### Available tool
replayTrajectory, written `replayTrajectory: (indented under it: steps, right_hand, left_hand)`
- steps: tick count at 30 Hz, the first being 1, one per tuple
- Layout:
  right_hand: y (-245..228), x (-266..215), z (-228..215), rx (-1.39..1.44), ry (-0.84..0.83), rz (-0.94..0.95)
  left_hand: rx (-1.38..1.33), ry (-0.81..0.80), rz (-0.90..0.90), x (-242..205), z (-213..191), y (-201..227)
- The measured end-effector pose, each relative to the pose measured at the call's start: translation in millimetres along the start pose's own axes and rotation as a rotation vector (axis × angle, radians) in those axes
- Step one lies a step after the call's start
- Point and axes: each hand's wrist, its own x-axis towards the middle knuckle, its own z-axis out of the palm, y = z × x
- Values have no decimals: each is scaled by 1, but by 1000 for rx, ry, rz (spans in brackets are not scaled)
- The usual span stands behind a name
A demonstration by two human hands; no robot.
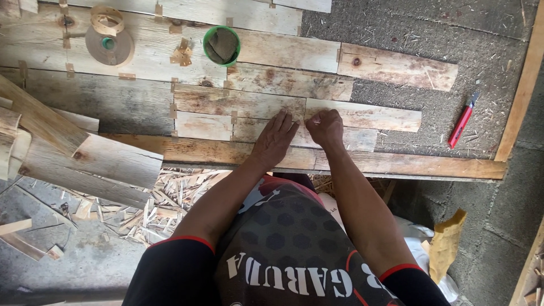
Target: Cutting and fitting small pieces of wood veneer to form a pattern.
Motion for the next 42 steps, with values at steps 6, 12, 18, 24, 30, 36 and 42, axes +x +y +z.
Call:
replayTrajectory:
  steps: [6, 12, 18, 24, 30, 36, 42]
  right_hand:
    - [3, 0, -7, 52, 22, 54]
    - [-18, -8, -20, 140, -63, 162]
    - [-11, -6, -8, -33, 56, 52]
    - [2, -4, -1, 3, 27, 67]
    - [-6, -6, -5, 64, 88, 12]
    - [5, -4, -1, 34, 102, -4]
    - [2, -1, -5, 62, 28, 80]
  left_hand:
    - [51, -11, 8, 1, 7, -3]
    - [4, -70, -12, 1, 2, -1]
    - [4, -43, -6, 2, 3, -3]
    - [-13, -65, -11, 1, 2, -2]
    - [-41, -190, -34, 12, -32, 7]
    - [32, -205, -30, 7, -15, 3]
    - [60, -134, 0, 2, -9, -1]
